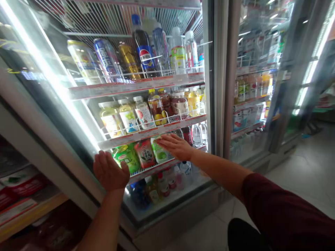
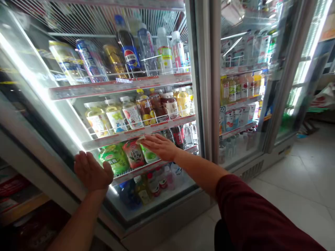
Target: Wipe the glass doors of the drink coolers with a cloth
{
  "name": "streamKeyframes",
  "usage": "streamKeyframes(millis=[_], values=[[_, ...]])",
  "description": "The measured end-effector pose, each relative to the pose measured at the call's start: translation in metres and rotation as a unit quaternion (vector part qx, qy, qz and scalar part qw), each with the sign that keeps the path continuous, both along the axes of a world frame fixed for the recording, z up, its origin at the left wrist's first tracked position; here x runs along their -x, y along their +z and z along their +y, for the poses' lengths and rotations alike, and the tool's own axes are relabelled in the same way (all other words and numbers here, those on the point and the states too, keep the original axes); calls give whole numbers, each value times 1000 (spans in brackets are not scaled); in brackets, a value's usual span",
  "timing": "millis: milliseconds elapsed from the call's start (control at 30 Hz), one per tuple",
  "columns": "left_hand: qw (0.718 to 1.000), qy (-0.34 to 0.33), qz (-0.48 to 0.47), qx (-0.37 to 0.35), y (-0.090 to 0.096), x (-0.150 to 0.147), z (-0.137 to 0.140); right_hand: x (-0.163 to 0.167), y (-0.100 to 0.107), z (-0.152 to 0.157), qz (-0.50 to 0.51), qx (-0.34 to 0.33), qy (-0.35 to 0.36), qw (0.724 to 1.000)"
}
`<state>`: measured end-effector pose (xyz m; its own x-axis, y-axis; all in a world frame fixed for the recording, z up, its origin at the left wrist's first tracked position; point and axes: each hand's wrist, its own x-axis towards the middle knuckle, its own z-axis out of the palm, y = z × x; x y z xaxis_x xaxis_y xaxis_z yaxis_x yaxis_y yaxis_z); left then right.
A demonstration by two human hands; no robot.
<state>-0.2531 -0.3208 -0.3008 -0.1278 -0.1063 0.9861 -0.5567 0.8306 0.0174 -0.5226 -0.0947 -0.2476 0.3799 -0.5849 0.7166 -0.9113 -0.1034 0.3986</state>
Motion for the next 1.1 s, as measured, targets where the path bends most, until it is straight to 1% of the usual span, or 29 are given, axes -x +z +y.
streamKeyframes(millis=[33, 67, 100, 167, 233, 267, 300, 333, 367, 400, 433, 500, 567, 600, 633, 667, 733, 800, 833, 900, 967, 1033, 1100], values=[[1000, 7, -2, 15, 0, 0, 0, 1, -2, 3, 19, -28, 10, 999], [1000, 11, -4, 28, 0, 0, 0, 5, -1, 6, 23, -34, 11, 999], [999, 13, -4, 33, 0, 0, 0, 12, 5, 9, 13, -17, 2, 1000], [999, 13, 0, 29, 0, -1, 0, 30, 21, 16, -41, 69, -38, 996], [1000, 16, 1, 26, -1, -1, 0, 47, 35, 22, -109, 177, -87, 974], [999, 20, -2, 27, -2, 0, -1, 54, 38, 24, -140, 218, -109, 960], [999, 24, -6, 28, -2, 0, -1, 57, 37, 24, -163, 245, -124, 948], [999, 27, -8, 31, -2, 0, -1, 57, 32, 24, -175, 253, -130, 943], [999, 28, -10, 31, -2, 0, -1, 54, 24, 23, -174, 246, -127, 945], [999, 27, -8, 28, -2, 0, -1, 48, 13, 21, -157, 224, -114, 955], [1000, 22, -4, 17, -1, 0, 0, 41, 1, 19, -126, 185, -93, 970], [1000, 5, 5, -13, 1, 0, 1, 26, -19, 16, -44, 84, -43, 995], [999, -7, 7, -35, 2, 0, 3, 17, -28, 17, 18, -3, -10, 1000], [999, -8, 6, -33, 3, 0, 4, 18, -27, 19, 33, -21, -3, 999], [1000, -6, 4, -25, 3, 0, 4, 22, -23, 23, 35, -17, -6, 999], [1000, -1, 2, -15, 3, 0, 5, 29, -17, 28, 26, 9, -18, 999], [1000, 5, 1, -6, 2, 0, 6, 48, -4, 39, -15, 99, -58, 993], [1000, 2, 3, -21, 1, 0, 6, 69, 4, 49, -66, 198, -98, 973], [1000, -1, 3, -31, 1, 0, 6, 77, 5, 53, -86, 237, -109, 962], [999, -2, 1, -41, 1, 0, 6, 85, -2, 55, -109, 286, -112, 945], [1000, 1, 0, -28, 1, 0, 5, 79, -18, 50, -126, 305, -111, 937], [1000, 6, -1, -6, 0, 0, 4, 62, -38, 42, -130, 295, -107, 941], [1000, 10, -2, -2, 1, 0, 4, 41, -56, 33, -102, 248, -92, 959]])
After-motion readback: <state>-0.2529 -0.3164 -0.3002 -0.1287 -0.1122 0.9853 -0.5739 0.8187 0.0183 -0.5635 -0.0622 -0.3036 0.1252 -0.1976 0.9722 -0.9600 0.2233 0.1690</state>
